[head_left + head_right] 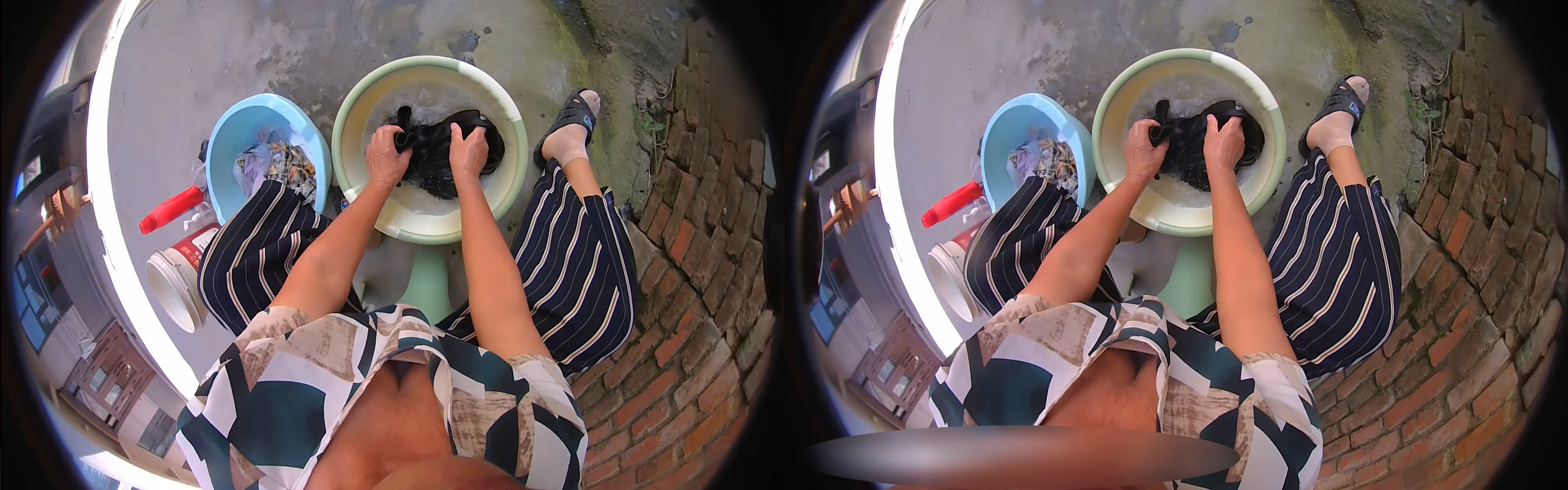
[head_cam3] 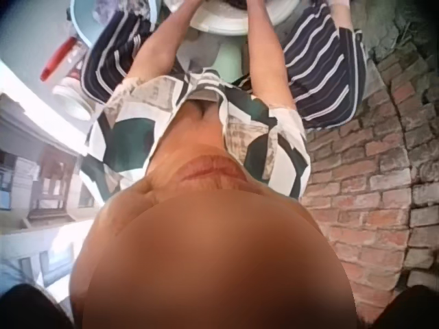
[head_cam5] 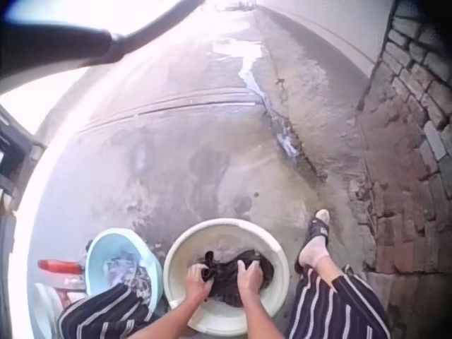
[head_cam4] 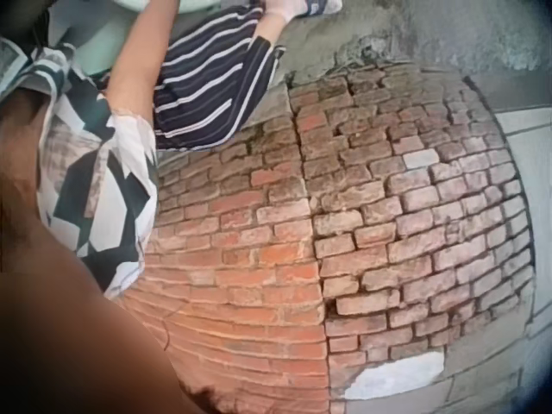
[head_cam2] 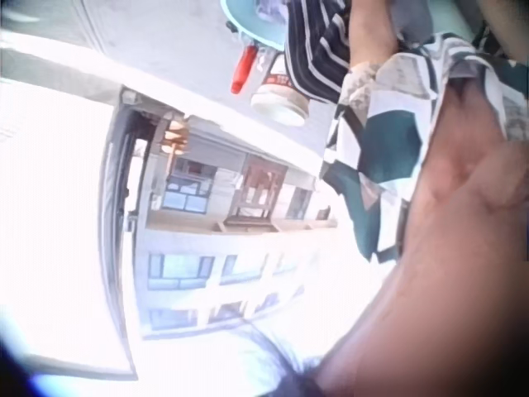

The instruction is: The person washes a black garment in a basin of water, rubbing soap onto the fabric and scrubbing it by hand before rinsing it in the basin.

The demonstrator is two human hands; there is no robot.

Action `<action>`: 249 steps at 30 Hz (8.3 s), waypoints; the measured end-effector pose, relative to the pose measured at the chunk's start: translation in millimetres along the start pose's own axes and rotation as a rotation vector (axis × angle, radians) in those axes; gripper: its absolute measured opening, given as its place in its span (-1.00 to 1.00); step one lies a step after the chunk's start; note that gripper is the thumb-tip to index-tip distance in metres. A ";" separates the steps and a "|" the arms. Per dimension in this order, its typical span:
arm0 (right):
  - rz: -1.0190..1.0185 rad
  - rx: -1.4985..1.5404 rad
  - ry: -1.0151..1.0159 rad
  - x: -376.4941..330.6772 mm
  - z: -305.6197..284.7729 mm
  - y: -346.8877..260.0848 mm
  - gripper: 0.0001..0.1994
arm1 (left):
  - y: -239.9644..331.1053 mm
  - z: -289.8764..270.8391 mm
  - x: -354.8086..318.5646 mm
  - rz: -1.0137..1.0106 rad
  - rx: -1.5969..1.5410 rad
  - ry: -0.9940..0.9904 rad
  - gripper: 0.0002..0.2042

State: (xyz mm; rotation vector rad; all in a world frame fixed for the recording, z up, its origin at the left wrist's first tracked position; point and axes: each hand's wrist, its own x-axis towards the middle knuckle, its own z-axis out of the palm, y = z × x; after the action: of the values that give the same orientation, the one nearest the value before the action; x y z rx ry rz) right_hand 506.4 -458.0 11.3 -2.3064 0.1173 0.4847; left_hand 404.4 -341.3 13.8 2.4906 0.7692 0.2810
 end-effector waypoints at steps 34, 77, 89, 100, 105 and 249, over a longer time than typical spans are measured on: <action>0.546 1.296 -0.381 -100.7 -12.0 -10.9 -0.60 | 117.2 -94.9 -35.2 -0.207 -0.140 0.054 -0.75; 0.347 1.653 -1.029 -122.4 -65.3 -40.6 -0.64 | 94.7 -139.0 -8.9 -0.337 -0.545 -0.234 -0.67; 0.522 1.382 -0.957 -69.8 -28.1 22.3 -0.09 | 136.2 -136.7 -96.6 0.155 -0.311 -0.492 -0.63; 0.132 1.672 -0.475 -117.3 -116.0 -104.9 -0.74 | 154.6 -163.6 -30.6 0.021 -0.286 0.110 -0.77; 0.118 1.580 -0.445 -93.3 -101.0 -82.3 -0.74 | 174.3 -149.0 -47.7 0.209 -0.136 0.031 -0.77; 0.580 1.098 -0.106 -37.3 -18.4 36.9 -0.35 | 10.6 4.7 59.1 -0.016 0.055 -0.475 -0.18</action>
State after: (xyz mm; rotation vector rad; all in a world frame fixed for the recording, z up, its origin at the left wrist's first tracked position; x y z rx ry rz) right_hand 469.3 -499.3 12.4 -1.1382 0.7975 0.6150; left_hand 459.2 -316.9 18.1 2.4544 0.5996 -0.3332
